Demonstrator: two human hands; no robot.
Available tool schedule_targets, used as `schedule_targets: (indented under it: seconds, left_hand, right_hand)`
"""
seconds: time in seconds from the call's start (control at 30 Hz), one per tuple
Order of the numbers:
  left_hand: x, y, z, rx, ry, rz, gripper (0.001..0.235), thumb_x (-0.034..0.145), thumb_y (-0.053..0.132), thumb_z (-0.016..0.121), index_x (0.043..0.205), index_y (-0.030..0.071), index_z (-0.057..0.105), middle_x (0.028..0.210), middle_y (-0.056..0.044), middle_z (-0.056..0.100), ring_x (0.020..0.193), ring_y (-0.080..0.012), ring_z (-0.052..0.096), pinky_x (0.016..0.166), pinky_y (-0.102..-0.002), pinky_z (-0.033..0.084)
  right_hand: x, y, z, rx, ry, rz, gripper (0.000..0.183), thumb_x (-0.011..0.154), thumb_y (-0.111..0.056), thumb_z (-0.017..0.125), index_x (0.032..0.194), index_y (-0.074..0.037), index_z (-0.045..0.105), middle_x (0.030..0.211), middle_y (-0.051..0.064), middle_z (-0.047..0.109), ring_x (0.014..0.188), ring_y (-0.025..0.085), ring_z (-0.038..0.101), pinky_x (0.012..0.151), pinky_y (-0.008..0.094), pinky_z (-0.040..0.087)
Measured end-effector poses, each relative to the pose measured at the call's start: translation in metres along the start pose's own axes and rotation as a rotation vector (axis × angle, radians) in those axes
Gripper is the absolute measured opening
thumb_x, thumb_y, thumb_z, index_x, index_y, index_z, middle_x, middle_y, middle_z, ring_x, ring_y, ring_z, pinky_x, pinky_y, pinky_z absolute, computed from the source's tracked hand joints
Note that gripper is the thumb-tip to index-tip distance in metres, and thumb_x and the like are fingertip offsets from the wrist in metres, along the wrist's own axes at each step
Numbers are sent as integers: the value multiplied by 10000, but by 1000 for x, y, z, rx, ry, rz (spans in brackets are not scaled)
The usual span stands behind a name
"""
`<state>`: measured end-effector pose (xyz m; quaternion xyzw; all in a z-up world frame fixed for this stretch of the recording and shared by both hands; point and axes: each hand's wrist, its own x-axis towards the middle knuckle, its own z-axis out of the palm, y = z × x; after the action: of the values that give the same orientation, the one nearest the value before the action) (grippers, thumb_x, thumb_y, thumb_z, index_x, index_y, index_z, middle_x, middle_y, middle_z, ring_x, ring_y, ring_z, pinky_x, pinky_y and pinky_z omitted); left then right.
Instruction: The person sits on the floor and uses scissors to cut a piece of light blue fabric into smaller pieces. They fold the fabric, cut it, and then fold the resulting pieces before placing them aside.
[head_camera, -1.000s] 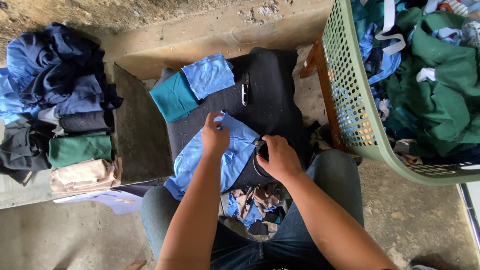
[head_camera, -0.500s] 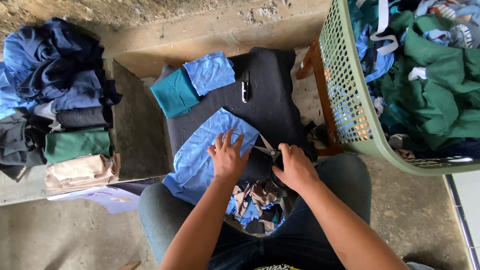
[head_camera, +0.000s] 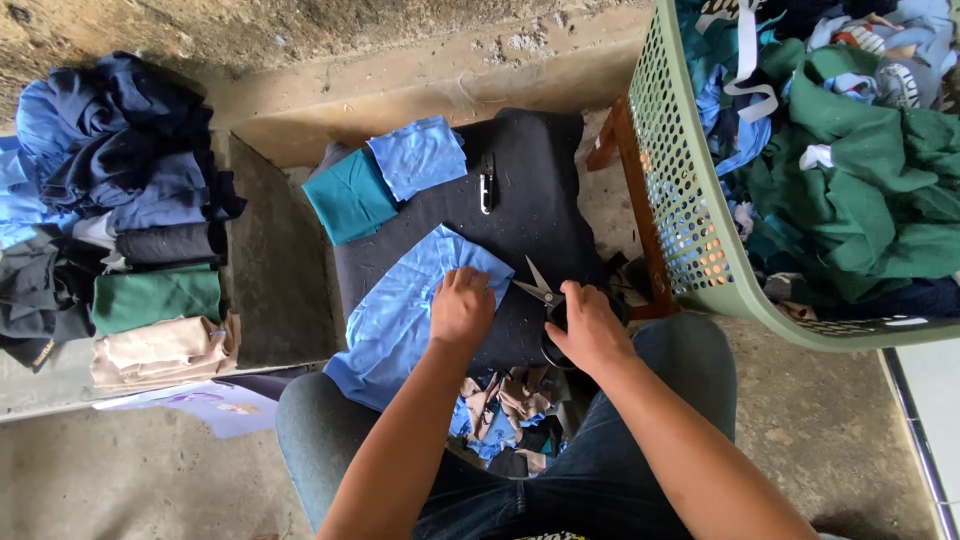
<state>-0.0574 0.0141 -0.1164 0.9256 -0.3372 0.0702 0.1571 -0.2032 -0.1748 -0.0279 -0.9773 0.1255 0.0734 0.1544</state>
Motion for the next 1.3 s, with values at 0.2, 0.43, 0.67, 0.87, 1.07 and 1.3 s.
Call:
schedule_targets:
  seconds: [0.2,0.43,0.67,0.87,1.07,1.3]
  left_hand:
    - [10,37,-72,68,-84,-74,503,866,384,711,1327,190,649,1408,-108,521,1303,-348,525,954,-457,521]
    - [9,37,-70,101,-160,-111,570,983,356,587,1511,163,490,1633,-129,335,1495,-332,330,1106,-482,317]
    - [5,2,-4,94,171,103,256,853,321,663,1090,227,679,1102,-16,601,1079,-246,563,828,-426,410]
    - [15,-11,5,-92,36,73,352,683,419,792,965,213,755,901,19,691,887,-230,687,689,-400,526]
    - [21,-12,-13,-213,-2,75,95,775,175,728,864,170,763,815,-5,731,776,-242,731,630,-327,577]
    - [36,-3,-51,-381,-29,31,67,814,78,733,867,109,759,794,-60,756,747,-284,745,655,-355,609]
  right_hand:
    - [18,-13,4,-68,7,-48,654,911,-442,712,1306,-44,377,984,151,583,930,311,705,730,358,634]
    - [16,-6,6,-5,92,-25,658,846,-420,771,1260,-57,411,929,132,579,863,318,715,672,360,632]
    - [6,7,-6,81,141,46,654,833,-427,785,1250,-43,457,888,152,593,830,338,719,642,372,619]
    - [7,8,-15,148,150,84,638,818,-432,792,1232,-54,486,885,164,626,823,333,730,640,373,613]
    - [1,14,-10,25,187,93,628,832,-483,765,1220,-75,487,849,127,609,778,272,725,603,320,607]
    - [-9,-15,-15,43,143,52,609,824,-451,753,1235,-88,490,872,96,613,786,252,716,571,307,600]
